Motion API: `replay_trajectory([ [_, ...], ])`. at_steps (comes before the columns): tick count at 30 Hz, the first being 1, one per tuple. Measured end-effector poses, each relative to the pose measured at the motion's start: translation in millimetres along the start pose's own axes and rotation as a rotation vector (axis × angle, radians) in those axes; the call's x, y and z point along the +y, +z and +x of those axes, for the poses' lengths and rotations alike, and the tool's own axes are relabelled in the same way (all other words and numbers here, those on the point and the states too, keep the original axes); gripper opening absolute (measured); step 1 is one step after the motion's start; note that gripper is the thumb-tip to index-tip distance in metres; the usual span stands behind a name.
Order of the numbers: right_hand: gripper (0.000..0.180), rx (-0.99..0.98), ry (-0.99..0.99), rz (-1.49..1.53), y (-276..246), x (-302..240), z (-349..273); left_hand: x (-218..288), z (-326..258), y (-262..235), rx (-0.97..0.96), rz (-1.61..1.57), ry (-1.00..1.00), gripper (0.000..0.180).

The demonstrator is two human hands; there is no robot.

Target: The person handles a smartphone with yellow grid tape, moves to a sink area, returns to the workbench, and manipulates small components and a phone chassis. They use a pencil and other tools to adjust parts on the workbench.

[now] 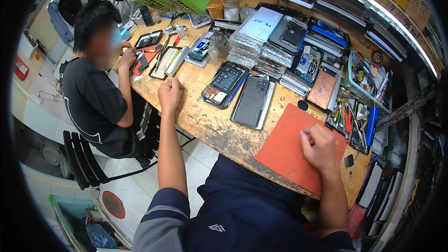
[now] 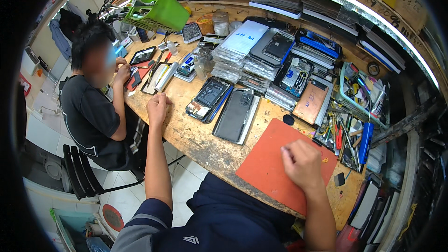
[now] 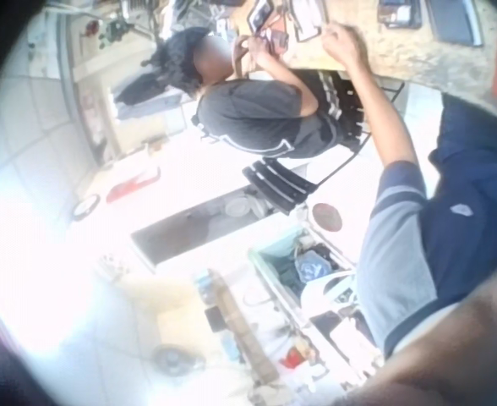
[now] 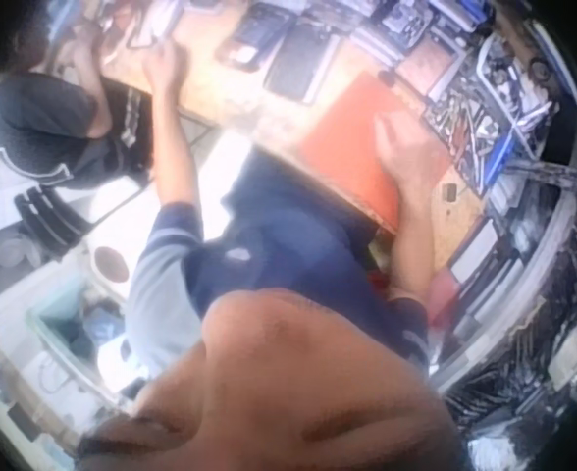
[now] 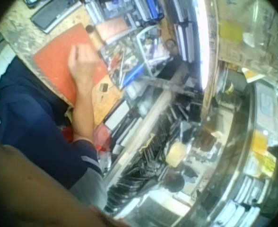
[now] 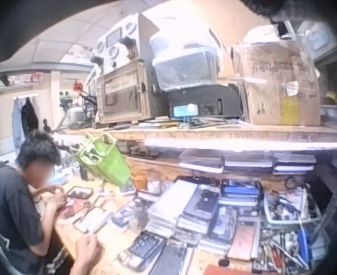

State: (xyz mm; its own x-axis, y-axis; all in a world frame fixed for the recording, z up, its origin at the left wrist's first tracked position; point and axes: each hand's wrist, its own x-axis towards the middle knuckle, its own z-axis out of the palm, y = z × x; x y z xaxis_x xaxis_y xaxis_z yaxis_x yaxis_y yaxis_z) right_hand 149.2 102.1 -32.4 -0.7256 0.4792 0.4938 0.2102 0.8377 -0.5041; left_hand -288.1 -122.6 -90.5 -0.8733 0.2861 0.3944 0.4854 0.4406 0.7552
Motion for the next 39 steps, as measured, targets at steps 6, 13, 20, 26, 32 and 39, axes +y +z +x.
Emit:
replay_trajectory([
  [6, 0.010, -0.057, 0.015, 0.041, 2, -3, 0, 1, -2, -1, 0.002, -0.027, 0.034, 0.044],
  [13, 0.010, 0.011, 0.082, 0.040, -4, 4, 0, 2, -3, -1, -0.001, 0.022, 0.027, 0.044],
  [20, 0.010, -0.041, 0.073, 0.026, -1, 5, 0, 3, -4, -2, 0.001, 0.029, 0.037, 0.045],
  [26, 0.010, -0.074, 0.069, 0.012, -1, 5, 0, 4, -4, -2, 0.006, 0.032, 0.027, 0.046],
  [32, 0.011, -0.104, 0.081, -0.003, -2, 6, 0, 4, -4, -2, 0.006, 0.050, 0.020, 0.046],
  [39, 0.010, -0.167, 0.097, 0.002, -2, 6, -2, -2, -3, 0, 0.014, 0.034, 0.053, 0.046],
])
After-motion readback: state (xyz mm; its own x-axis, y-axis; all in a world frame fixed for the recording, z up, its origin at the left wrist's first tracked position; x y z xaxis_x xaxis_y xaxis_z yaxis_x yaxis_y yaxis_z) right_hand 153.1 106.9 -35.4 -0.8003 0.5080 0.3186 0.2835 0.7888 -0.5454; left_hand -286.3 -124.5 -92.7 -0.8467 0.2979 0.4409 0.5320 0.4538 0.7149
